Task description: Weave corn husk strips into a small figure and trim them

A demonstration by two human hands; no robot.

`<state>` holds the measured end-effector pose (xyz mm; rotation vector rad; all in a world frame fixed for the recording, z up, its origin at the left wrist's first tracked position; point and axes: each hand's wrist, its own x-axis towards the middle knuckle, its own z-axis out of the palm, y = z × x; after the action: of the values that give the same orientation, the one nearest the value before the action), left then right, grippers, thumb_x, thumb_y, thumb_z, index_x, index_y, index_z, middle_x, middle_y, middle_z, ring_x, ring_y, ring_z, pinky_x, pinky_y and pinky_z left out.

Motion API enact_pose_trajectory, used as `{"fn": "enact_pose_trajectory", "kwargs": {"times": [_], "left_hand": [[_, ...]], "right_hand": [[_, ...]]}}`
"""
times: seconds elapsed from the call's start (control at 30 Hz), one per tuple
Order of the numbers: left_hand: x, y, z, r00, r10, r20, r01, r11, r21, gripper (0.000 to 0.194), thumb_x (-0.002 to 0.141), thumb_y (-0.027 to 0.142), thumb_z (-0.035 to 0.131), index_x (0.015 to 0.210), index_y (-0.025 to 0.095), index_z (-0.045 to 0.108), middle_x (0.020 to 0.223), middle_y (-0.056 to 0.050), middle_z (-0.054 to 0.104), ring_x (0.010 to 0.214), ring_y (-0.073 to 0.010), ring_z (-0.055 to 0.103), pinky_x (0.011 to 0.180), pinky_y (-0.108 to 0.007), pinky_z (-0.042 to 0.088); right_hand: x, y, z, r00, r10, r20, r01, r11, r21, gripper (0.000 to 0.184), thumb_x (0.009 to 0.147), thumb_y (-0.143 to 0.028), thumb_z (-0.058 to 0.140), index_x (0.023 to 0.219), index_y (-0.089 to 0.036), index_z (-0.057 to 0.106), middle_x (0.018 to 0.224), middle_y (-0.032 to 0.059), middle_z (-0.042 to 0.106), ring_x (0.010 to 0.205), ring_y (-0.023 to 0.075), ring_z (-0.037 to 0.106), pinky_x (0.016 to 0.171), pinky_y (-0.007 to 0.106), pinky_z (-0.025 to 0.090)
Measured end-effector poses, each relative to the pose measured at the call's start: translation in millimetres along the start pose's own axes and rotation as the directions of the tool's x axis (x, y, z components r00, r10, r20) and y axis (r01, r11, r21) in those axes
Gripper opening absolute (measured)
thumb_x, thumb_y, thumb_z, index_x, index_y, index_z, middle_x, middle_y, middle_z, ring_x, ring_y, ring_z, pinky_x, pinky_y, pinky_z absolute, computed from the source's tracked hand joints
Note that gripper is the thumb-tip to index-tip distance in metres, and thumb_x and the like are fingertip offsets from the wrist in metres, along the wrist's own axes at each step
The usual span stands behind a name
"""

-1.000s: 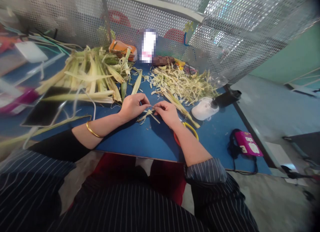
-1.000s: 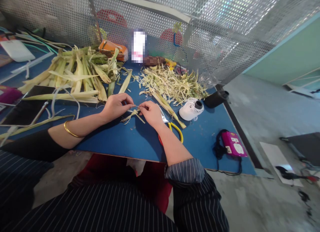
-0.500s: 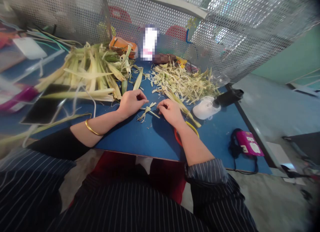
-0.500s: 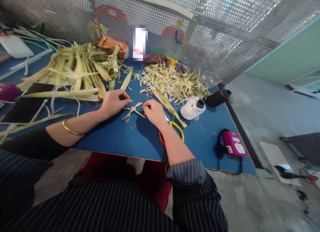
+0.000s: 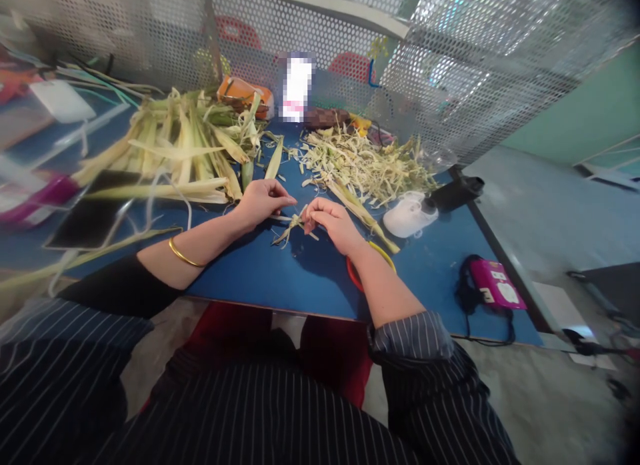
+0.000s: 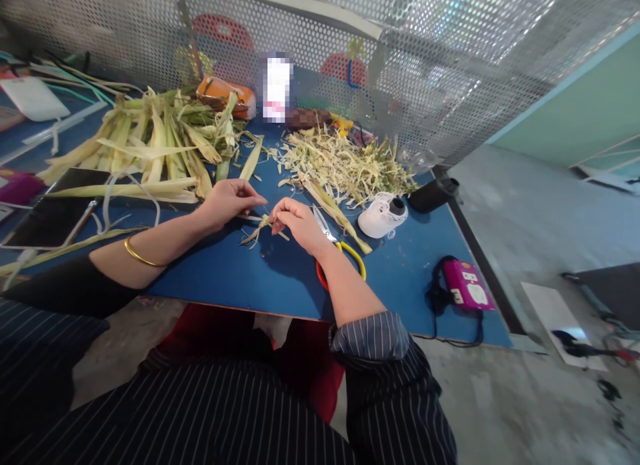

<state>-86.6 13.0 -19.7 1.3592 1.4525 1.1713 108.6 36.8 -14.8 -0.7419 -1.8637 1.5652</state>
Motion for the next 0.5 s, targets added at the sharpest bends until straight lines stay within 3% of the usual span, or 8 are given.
{"fn": "enact_pose_trajectory", "kwargs": {"times": [0.07,0.17,0.27,0.37,0.5], "left_hand": [[-0.5,3.7,0.1,0.993,-0.048,0.112,0.067,0.983,-0.170,0.028,0.065,0.035,0.076,0.071,0.016,0.058,0.066,-0.003,0.066,0.046,-0.0068,0.046,0.043,-0.023,0.032],[-1.8,7.0,-0.7,0.974,-0.028,0.223,0.080,0.970,-0.229,0.030,0.068,0.037,0.076,0.075,0.015,0.056,0.066,-0.003,0.066,0.048,-0.0060,0.048,0.043,-0.021,0.031],[-3.4,8.0,-1.8,0.965,0.001,0.261,0.060,0.972,-0.228,0.028,0.071,0.037,0.074,0.078,0.015,0.057,0.060,0.000,0.062,0.050,-0.0072,0.051,0.047,-0.021,0.035],[-4.3,8.4,-1.6,0.960,0.024,0.279,0.042,0.973,-0.228,0.026,0.073,0.034,0.072,0.077,0.016,0.055,0.067,-0.001,0.065,0.053,-0.0071,0.052,0.050,-0.022,0.037],[-2.3,6.2,0.6,0.964,0.062,0.258,-0.038,0.995,-0.095,0.019,0.074,0.026,0.070,0.071,0.016,0.054,0.059,0.001,0.059,0.050,-0.0066,0.046,0.049,-0.022,0.033]], "right_hand": [[1.1,0.6,-0.1,0.999,0.002,-0.034,-0.003,1.000,-0.031,0.010,0.082,-0.020,0.047,0.074,-0.020,0.052,0.068,-0.0023,0.058,0.062,0.0107,0.059,0.069,0.028,0.048],[1.5,0.8,1.5,0.999,0.017,-0.032,-0.019,0.997,-0.073,0.009,0.083,-0.021,0.048,0.074,-0.020,0.051,0.065,-0.0027,0.059,0.063,0.0108,0.058,0.070,0.028,0.048],[1.4,1.1,3.0,1.000,0.022,-0.019,-0.024,0.996,-0.088,0.009,0.083,-0.022,0.049,0.075,-0.020,0.050,0.066,-0.0025,0.060,0.064,0.0107,0.059,0.071,0.028,0.048],[0.8,0.1,3.3,1.000,0.013,-0.017,-0.015,0.994,-0.106,0.010,0.084,-0.023,0.049,0.075,-0.020,0.050,0.068,-0.0022,0.060,0.065,0.0109,0.059,0.071,0.028,0.048],[-1.4,-2.8,3.7,1.000,-0.016,0.024,0.022,0.964,-0.265,0.010,0.086,-0.021,0.047,0.076,-0.020,0.051,0.069,-0.0018,0.060,0.068,0.0113,0.059,0.074,0.029,0.045]]}}
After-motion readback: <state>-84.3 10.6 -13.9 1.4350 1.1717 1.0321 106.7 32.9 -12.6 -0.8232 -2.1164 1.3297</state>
